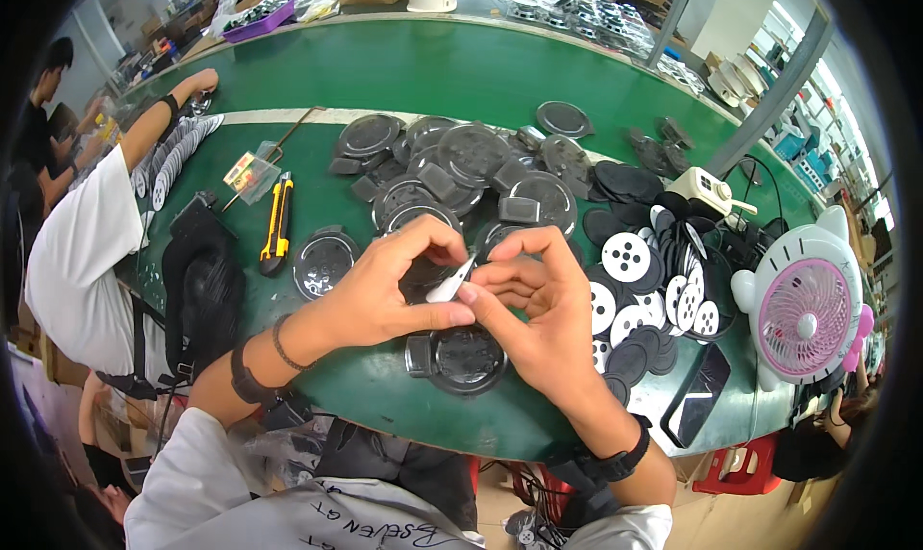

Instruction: Manually assemble plastic and rubber components onto a base plate at a factory workbench.

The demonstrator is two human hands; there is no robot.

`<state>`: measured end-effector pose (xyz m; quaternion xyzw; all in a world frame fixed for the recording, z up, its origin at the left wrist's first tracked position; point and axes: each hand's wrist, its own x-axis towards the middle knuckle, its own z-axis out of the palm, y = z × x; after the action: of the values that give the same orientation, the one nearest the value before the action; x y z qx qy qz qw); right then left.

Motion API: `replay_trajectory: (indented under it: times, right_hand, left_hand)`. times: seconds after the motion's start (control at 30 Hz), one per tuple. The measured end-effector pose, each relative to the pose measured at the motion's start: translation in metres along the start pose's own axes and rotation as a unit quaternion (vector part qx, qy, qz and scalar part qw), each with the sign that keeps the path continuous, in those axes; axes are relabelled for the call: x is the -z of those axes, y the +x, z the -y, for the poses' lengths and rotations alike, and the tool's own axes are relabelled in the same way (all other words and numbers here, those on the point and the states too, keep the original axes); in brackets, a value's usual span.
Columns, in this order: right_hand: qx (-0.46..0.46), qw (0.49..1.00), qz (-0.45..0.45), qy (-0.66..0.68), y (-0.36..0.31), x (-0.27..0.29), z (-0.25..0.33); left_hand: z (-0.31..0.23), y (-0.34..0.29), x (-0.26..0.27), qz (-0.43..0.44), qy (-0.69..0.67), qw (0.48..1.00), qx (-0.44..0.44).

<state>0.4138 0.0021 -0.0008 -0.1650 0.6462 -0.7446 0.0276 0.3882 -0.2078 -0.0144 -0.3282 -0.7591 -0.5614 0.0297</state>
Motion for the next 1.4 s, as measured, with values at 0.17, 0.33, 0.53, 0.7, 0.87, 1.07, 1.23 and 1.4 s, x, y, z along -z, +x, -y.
replay_trajectory:
  times: [0.17, 0.33, 0.53, 0.7, 0.87, 1.07, 1.23, 1.4]
  right_hand:
    - [0.017, 1.0, 0.01, -0.022, 0.001, 0.003, 0.001]
    - [0.033, 0.997, 0.016, -0.073, 0.008, 0.015, 0.009]
    - [0.105, 0.986, -0.101, -0.081, 0.025, 0.051, 0.034]
    - [0.15, 0.976, -0.118, -0.102, 0.029, 0.061, 0.032]
    - [0.258, 0.904, -0.159, -0.303, 0.03, 0.071, 0.03]
    - [0.235, 0.942, -0.163, -0.177, 0.033, 0.064, 0.024]
    - [0.218, 0.952, -0.152, -0.15, 0.029, 0.055, 0.027]
    - [0.186, 0.962, -0.111, -0.169, 0.024, 0.049, 0.034]
  left_hand:
    - [0.011, -0.001, 0.005, 0.036, -0.211, 0.974, 0.075]
    - [0.014, 0.01, 0.023, -0.138, -0.039, 0.989, 0.025]
    - [-0.003, 0.01, 0.011, -0.042, -0.214, 0.965, 0.145]
    - [-0.019, -0.001, -0.018, 0.028, -0.001, 0.999, 0.015]
    - [-0.038, -0.027, -0.031, 0.225, 0.27, 0.935, -0.034]
    - [-0.049, -0.061, -0.033, 0.235, 0.354, 0.905, -0.013]
    - [-0.073, -0.109, -0.037, 0.24, 0.454, 0.857, 0.039]
    - [-0.081, -0.139, -0.042, 0.105, 0.404, 0.907, 0.049]
